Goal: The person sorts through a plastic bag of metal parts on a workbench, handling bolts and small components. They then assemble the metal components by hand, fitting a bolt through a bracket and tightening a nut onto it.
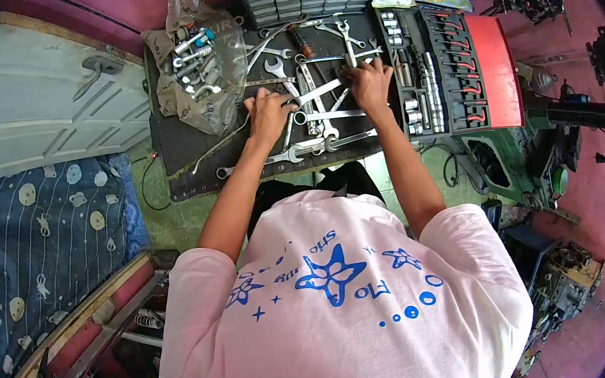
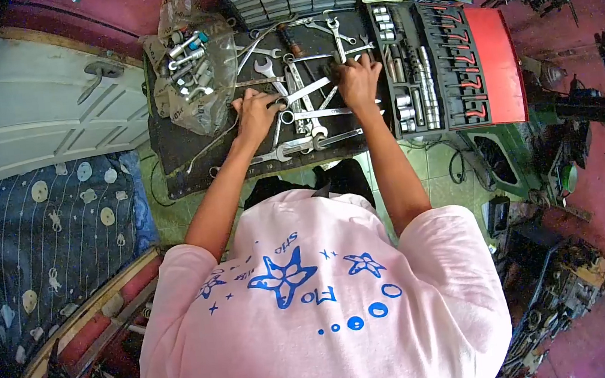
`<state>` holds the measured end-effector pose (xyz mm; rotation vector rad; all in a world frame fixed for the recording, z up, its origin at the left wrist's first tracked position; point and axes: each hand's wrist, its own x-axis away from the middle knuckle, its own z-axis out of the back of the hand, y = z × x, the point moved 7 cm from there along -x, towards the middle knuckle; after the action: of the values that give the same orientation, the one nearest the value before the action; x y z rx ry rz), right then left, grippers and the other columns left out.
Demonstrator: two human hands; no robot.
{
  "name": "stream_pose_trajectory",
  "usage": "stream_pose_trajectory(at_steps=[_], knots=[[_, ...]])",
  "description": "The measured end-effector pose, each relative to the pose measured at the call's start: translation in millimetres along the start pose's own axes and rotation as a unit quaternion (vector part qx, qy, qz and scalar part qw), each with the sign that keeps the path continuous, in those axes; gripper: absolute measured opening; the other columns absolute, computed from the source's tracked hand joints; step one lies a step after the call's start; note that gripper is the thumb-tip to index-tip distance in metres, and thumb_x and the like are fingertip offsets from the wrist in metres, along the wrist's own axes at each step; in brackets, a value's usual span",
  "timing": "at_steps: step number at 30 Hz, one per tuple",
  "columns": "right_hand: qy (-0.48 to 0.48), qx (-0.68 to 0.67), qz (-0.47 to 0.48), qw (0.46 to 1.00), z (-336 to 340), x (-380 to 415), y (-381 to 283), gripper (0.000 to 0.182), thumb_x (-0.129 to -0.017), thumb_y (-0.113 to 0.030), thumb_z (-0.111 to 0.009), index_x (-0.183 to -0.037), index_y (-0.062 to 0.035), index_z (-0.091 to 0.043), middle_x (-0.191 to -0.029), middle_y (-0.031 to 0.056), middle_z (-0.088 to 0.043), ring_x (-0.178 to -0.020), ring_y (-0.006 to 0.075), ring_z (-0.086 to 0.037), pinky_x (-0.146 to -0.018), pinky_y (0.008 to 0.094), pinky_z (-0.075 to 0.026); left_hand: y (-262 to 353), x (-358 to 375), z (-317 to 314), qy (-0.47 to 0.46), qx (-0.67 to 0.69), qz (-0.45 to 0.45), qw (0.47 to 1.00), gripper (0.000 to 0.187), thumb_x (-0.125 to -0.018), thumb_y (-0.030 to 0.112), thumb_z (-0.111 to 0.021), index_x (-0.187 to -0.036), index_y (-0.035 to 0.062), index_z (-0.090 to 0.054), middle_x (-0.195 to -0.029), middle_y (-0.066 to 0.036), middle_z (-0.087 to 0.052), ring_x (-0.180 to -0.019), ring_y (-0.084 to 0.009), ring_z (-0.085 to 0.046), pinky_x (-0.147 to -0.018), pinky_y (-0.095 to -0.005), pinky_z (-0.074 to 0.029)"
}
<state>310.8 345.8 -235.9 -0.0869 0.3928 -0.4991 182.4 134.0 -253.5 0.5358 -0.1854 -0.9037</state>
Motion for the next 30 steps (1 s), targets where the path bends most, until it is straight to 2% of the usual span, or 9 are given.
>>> stream_pose_trajectory(at_steps=[4, 7, 10, 14, 16, 18, 23, 26, 30], knots=[[-0.001, 0.0, 0.026, 1.0, 1, 0, -20, 0.021, -0.073, -0.012, -0.072, -0.092, -0.0167, -0.08, -0.091, 0.0016, -0.069, -0.101, 0.0275, -0.056, -0.087, 0.0468, -0.036, 2, -10, -1, -0.021, 0.012, 0.019, 1.0, 0.02, -0.077, 0.026, -0.08, -0.093, 0.0139, -0.081, -0.088, -0.003, -0.073, -0.099, -0.0235, -0.056, -0.089, -0.043, -0.031], [0.011, -0.038, 0.014, 0.999, 6, -1, -25, 0.026, -0.066, -0.011, -0.074, -0.092, -0.0146, -0.079, -0.095, 0.0022, -0.07, -0.102, 0.0284, -0.055, -0.09, 0.0491, -0.036, 5, -13, 10, 0.035, 0.038, 0.011, 0.999, 0.017, -0.071, 0.023, -0.082, -0.083, 0.0117, -0.078, -0.092, -0.003, -0.073, -0.099, -0.0237, -0.056, -0.089, -0.0429, -0.032], [-0.007, -0.05, 0.011, 0.999, 9, 3, -29, 0.029, -0.064, -0.012, -0.076, -0.092, -0.0147, -0.079, -0.095, 0.0028, -0.07, -0.102, 0.0291, -0.055, -0.091, 0.0498, -0.036, 13, -9, 16, 0.107, 0.058, -0.054, 0.991, 0.016, -0.07, 0.021, -0.081, -0.082, 0.0119, -0.077, -0.094, -0.002, -0.072, -0.101, -0.023, -0.057, -0.089, -0.0424, -0.032], [-0.057, -0.023, 0.008, 0.998, 5, 17, -38, 0.03, -0.064, -0.01, -0.075, -0.093, -0.0151, -0.079, -0.094, 0.0036, -0.069, -0.102, 0.0293, -0.055, -0.091, 0.0504, -0.037, 12, 2, 5, 0.108, 0.048, -0.111, 0.987, 0.017, -0.069, 0.018, -0.081, -0.084, 0.0116, -0.077, -0.097, -0.001, -0.069, -0.103, -0.0229, -0.057, -0.09, -0.0438, -0.032], [-0.036, -0.045, 0.004, 0.998, 5, 23, -42, 0.03, -0.064, -0.009, -0.074, -0.094, -0.0151, -0.079, -0.094, 0.0045, -0.068, -0.102, 0.0295, -0.055, -0.09, 0.0504, -0.037, 17, 4, 9, 0.115, 0.039, -0.103, 0.987, 0.017, -0.07, 0.018, -0.082, -0.086, 0.0114, -0.077, -0.102, 0.0, -0.07, -0.106, -0.0227, -0.058, -0.091, -0.0445, -0.031], [-0.046, -0.041, -0.003, 0.998, 3, 23, -44, 0.03, -0.065, -0.009, -0.073, -0.093, -0.015, -0.079, -0.094, 0.0045, -0.068, -0.102, 0.0294, -0.055, -0.09, 0.0508, -0.037, 17, 7, 18, 0.178, 0.06, -0.084, 0.979, 0.015, -0.071, 0.018, -0.082, -0.084, 0.0117, -0.077, -0.107, 0.0, -0.071, -0.108, -0.0219, -0.058, -0.092, -0.0449, -0.031], [-0.082, -0.061, 0.011, 0.995, -3, 19, -74, 0.029, -0.066, -0.008, -0.072, -0.093, -0.0158, -0.079, -0.095, 0.0046, -0.069, -0.103, 0.0285, -0.055, -0.09, 0.0504, -0.037, 5, 1, 8, 0.083, 0.051, -0.059, 0.993, 0.015, -0.075, 0.021, -0.079, -0.086, 0.0115, -0.078, -0.098, -0.001, -0.075, -0.106, -0.0215, -0.06, -0.092, -0.0443, -0.032], [-0.059, -0.107, 0.063, 0.991, -12, 24, -114, 0.028, -0.063, -0.011, -0.076, -0.09, -0.014, -0.076, -0.094, 0.0056, -0.07, -0.104, 0.0285, -0.056, -0.09, 0.0508, -0.037, 5, 1, 5, 0.109, 0.047, -0.069, 0.991, 0.011, -0.075, 0.017, -0.077, -0.085, 0.012, -0.077, -0.098, 0.0, -0.075, -0.105, -0.0215, -0.06, -0.091, -0.0441, -0.032], [-0.047, -0.058, 0.019, 0.997, -5, 22, -94, 0.027, -0.062, -0.011, -0.077, -0.089, -0.0125, -0.075, -0.097, 0.0073, -0.07, -0.104, 0.0291, -0.057, -0.09, 0.0505, -0.038, 5, 4, 12, 0.086, 0.055, -0.105, 0.989, 0.008, -0.075, 0.015, -0.077, -0.083, 0.0128, -0.076, -0.098, 0.001, -0.074, -0.105, -0.0206, -0.06, -0.09, -0.0447, -0.032]])
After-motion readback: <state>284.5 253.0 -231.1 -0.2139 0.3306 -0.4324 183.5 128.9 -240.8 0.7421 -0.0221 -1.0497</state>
